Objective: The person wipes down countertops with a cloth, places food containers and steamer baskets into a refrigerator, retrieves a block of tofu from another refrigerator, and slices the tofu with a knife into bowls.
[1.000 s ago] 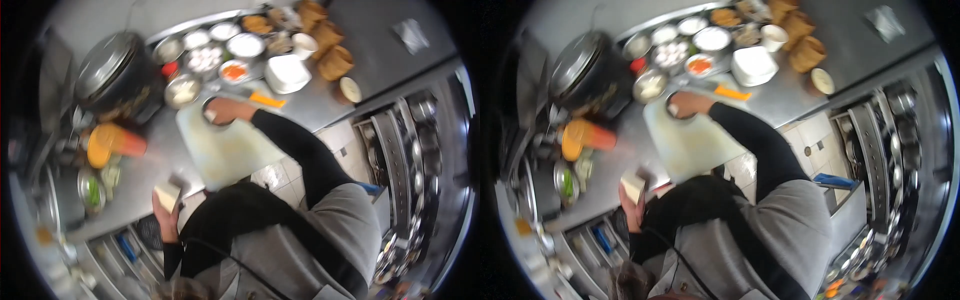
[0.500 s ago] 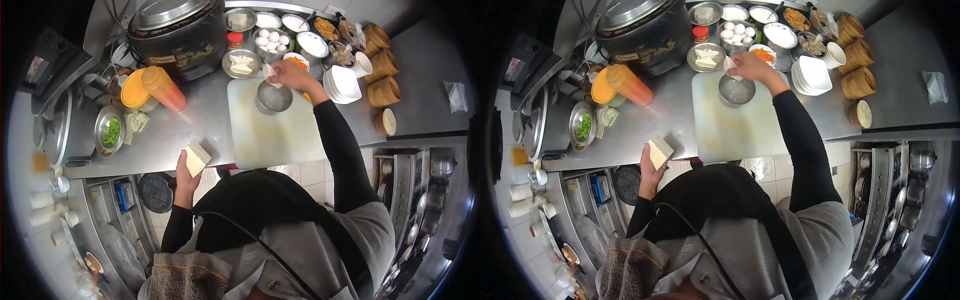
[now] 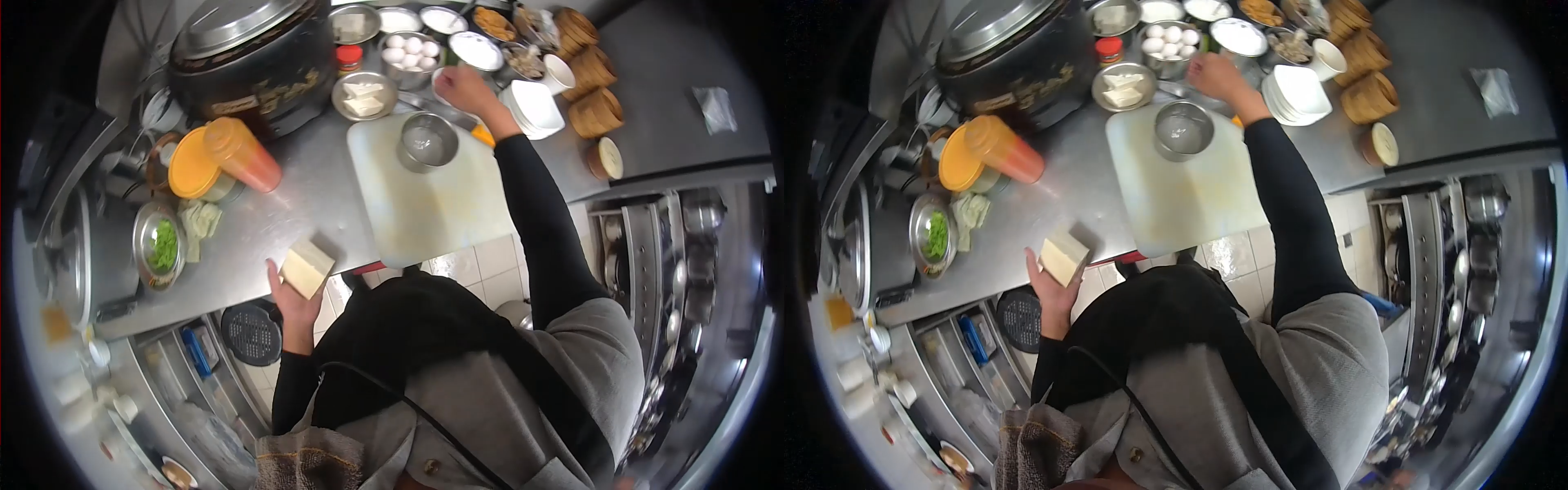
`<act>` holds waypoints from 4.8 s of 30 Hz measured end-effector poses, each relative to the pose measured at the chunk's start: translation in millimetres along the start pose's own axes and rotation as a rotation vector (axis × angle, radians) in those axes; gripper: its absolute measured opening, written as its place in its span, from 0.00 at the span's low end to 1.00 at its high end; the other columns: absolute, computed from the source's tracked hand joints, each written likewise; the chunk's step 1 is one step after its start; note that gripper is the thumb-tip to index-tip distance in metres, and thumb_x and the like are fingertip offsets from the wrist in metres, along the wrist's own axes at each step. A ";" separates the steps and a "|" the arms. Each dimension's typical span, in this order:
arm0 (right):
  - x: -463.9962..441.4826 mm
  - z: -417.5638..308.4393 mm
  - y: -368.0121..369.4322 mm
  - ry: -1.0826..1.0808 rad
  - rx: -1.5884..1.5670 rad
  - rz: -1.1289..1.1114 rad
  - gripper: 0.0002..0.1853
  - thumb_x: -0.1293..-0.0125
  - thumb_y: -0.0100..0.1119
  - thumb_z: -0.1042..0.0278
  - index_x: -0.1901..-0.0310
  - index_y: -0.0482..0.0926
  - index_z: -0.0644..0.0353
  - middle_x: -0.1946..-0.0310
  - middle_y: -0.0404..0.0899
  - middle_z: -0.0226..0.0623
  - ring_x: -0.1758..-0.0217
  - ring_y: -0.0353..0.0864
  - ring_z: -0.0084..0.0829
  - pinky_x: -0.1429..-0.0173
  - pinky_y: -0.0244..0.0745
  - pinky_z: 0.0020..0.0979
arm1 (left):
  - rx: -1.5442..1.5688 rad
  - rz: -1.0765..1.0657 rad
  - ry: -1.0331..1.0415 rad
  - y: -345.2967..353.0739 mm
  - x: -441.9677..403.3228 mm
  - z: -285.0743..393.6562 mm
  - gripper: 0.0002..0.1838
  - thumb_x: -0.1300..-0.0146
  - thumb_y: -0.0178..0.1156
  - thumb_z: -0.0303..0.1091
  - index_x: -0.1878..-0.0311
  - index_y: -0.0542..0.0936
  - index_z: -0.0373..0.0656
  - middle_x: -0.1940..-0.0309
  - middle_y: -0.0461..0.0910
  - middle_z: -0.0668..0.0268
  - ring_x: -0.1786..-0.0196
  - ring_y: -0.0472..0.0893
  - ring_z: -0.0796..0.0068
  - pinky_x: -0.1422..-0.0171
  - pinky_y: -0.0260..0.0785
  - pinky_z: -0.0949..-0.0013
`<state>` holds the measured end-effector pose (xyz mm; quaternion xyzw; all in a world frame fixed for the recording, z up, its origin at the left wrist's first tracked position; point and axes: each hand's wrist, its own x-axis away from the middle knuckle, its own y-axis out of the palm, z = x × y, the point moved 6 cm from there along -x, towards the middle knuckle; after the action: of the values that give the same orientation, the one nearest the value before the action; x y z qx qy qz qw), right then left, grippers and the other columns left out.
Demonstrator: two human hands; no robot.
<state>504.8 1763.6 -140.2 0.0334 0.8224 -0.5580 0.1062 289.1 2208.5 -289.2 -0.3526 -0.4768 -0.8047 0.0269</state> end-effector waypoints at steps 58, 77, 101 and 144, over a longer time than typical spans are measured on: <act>306.9 -63.2 -117.1 0.348 -0.750 -0.152 0.25 0.21 0.50 0.50 0.35 0.76 0.61 0.76 0.73 0.28 0.77 0.70 0.18 0.70 0.70 0.24 | -0.309 -0.495 0.144 310.6 -147.1 -110.0 0.39 0.37 0.50 0.76 0.54 0.80 0.44 0.65 0.83 0.63 0.61 0.85 0.65 0.53 0.80 0.60; 289.6 -46.2 -53.6 0.316 -0.726 -0.088 0.23 0.21 0.49 0.53 0.38 0.77 0.63 0.77 0.71 0.30 0.75 0.68 0.21 0.66 0.71 0.26 | -0.123 -0.553 -0.068 321.0 -125.8 -134.4 0.47 0.44 0.48 0.83 0.55 0.80 0.41 0.65 0.83 0.59 0.62 0.84 0.58 0.55 0.79 0.55; 276.5 -39.9 -90.5 0.417 -1.043 -0.099 0.24 0.19 0.44 0.50 0.39 0.76 0.64 0.74 0.73 0.28 0.78 0.71 0.17 0.72 0.70 0.22 | -0.219 -0.293 0.064 288.9 -135.1 -126.0 0.46 0.38 0.36 0.83 0.34 0.72 0.55 0.40 0.78 0.66 0.40 0.79 0.63 0.36 0.72 0.53; 258.3 -48.2 -23.9 0.412 -0.697 -0.178 0.22 0.22 0.51 0.54 0.36 0.76 0.61 0.77 0.75 0.37 0.74 0.78 0.27 0.64 0.74 0.33 | -0.022 -0.517 0.190 276.7 -130.3 -144.3 0.23 0.29 0.59 0.40 0.36 0.71 0.40 0.41 0.79 0.60 0.39 0.79 0.66 0.36 0.72 0.59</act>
<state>242.1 1782.7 -156.1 0.0352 0.9658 -0.2348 -0.1041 413.6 1906.4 -202.1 -0.1424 -0.5377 -0.8194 -0.1384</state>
